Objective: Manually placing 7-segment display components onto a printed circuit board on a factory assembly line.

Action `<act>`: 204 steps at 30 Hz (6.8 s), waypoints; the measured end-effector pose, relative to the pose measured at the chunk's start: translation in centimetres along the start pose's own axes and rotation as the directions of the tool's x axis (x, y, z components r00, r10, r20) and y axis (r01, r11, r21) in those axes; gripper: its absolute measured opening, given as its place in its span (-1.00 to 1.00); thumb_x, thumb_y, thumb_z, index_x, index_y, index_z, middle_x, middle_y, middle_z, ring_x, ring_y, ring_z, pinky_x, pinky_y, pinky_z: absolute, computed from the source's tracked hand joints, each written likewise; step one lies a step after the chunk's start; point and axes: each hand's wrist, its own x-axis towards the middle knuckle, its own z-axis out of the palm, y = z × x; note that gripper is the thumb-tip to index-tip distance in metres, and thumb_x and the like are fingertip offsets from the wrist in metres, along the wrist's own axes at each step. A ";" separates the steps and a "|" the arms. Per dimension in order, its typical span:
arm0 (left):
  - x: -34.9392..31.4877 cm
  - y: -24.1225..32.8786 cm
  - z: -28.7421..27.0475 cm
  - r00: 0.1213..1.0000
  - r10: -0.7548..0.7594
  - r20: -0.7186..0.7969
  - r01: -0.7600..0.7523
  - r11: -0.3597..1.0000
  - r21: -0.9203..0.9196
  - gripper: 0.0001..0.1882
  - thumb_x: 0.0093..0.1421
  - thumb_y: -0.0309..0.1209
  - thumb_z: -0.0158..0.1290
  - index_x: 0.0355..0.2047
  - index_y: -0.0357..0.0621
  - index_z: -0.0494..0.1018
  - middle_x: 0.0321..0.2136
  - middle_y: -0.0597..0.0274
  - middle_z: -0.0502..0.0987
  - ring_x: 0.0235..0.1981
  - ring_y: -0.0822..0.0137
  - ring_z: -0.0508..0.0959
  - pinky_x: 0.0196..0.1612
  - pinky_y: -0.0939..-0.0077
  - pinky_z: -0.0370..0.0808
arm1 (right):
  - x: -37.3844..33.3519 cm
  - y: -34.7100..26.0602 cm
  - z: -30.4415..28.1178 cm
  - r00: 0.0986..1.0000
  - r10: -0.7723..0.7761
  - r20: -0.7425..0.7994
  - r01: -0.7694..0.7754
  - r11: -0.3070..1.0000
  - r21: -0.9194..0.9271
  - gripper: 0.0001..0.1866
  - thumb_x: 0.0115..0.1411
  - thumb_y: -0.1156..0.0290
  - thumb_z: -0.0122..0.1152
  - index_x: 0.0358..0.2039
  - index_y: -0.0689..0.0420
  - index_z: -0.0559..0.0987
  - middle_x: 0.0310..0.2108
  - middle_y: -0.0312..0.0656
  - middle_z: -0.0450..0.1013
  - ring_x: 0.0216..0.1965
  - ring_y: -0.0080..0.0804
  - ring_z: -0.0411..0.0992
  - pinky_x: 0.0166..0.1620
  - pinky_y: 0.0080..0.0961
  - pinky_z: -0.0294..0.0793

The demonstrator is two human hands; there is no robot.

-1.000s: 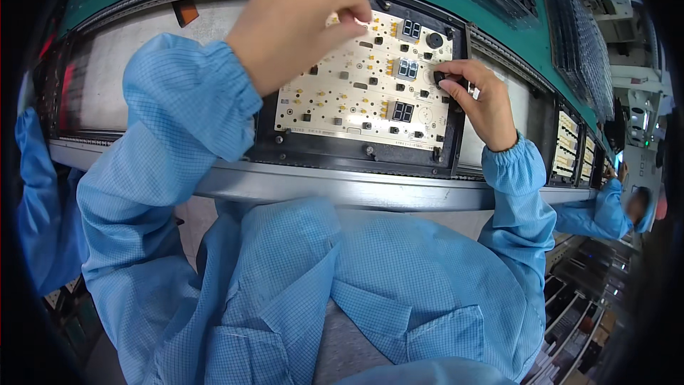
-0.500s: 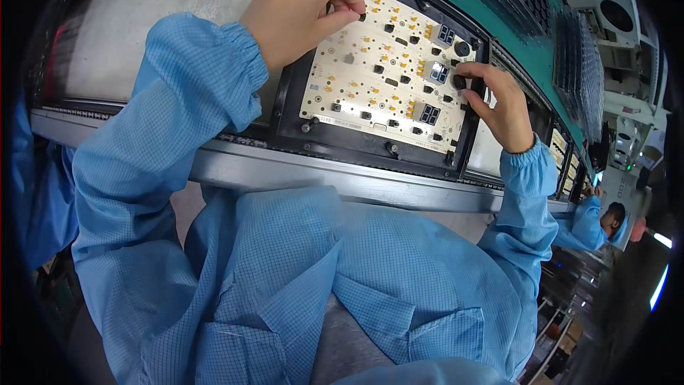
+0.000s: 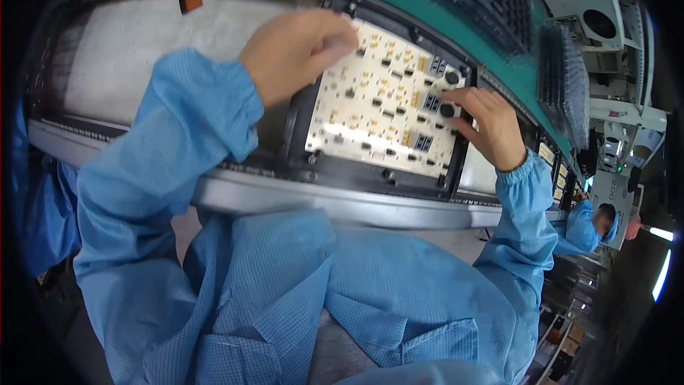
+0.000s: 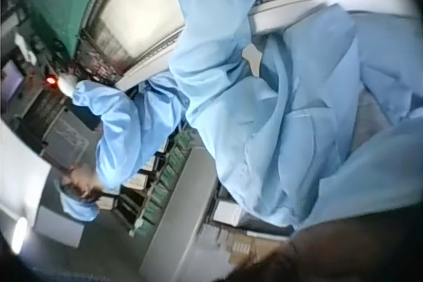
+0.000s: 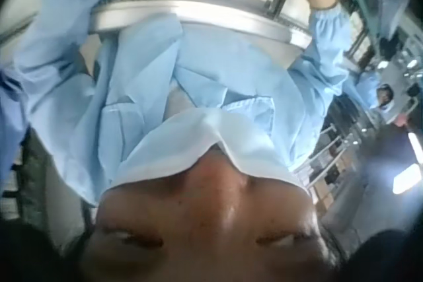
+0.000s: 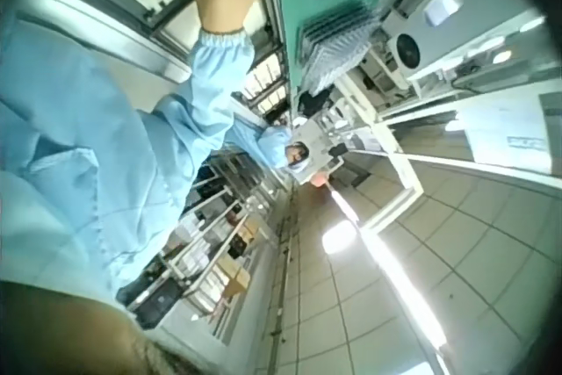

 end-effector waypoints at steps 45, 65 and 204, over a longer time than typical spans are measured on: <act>-9.3 -11.8 -13.7 0.923 -0.378 -0.075 0.373 0.925 -0.069 -0.77 0.24 -0.37 0.04 -0.16 -0.24 0.48 -0.30 0.34 0.51 -0.30 0.58 0.44 -0.31 0.72 0.31 | -4.5 -6.6 3.8 0.896 0.432 -0.097 -0.359 0.838 0.411 -0.70 -0.05 0.61 0.30 -0.24 0.23 0.54 -0.25 -0.14 0.48 -0.28 -0.30 0.46 -0.22 -0.53 0.46; -8.2 14.1 -4.9 0.669 0.671 0.320 0.743 -0.610 -0.275 -0.59 0.21 -0.30 -0.23 -0.11 -0.41 0.36 -0.15 0.00 0.43 0.00 0.15 0.36 0.08 0.32 0.23 | -4.2 -8.1 2.1 0.716 0.698 0.017 -0.652 0.659 0.375 -0.75 -0.01 0.53 0.33 -0.28 0.26 0.55 -0.41 -0.21 0.49 -0.42 -0.54 0.38 -0.28 -0.62 0.39; -24.8 -19.6 -40.7 0.913 -0.022 -0.406 0.351 0.546 0.761 -0.63 0.16 -0.28 0.03 -0.07 -0.22 0.43 -0.21 -0.04 0.49 -0.14 0.03 0.44 -0.04 0.23 0.32 | 34.3 -30.4 17.9 0.791 0.204 0.576 -0.108 -0.881 0.461 -0.28 0.12 -0.23 0.04 0.00 0.17 0.34 -0.12 -0.17 0.42 -0.18 -0.41 0.43 -0.14 -0.49 0.45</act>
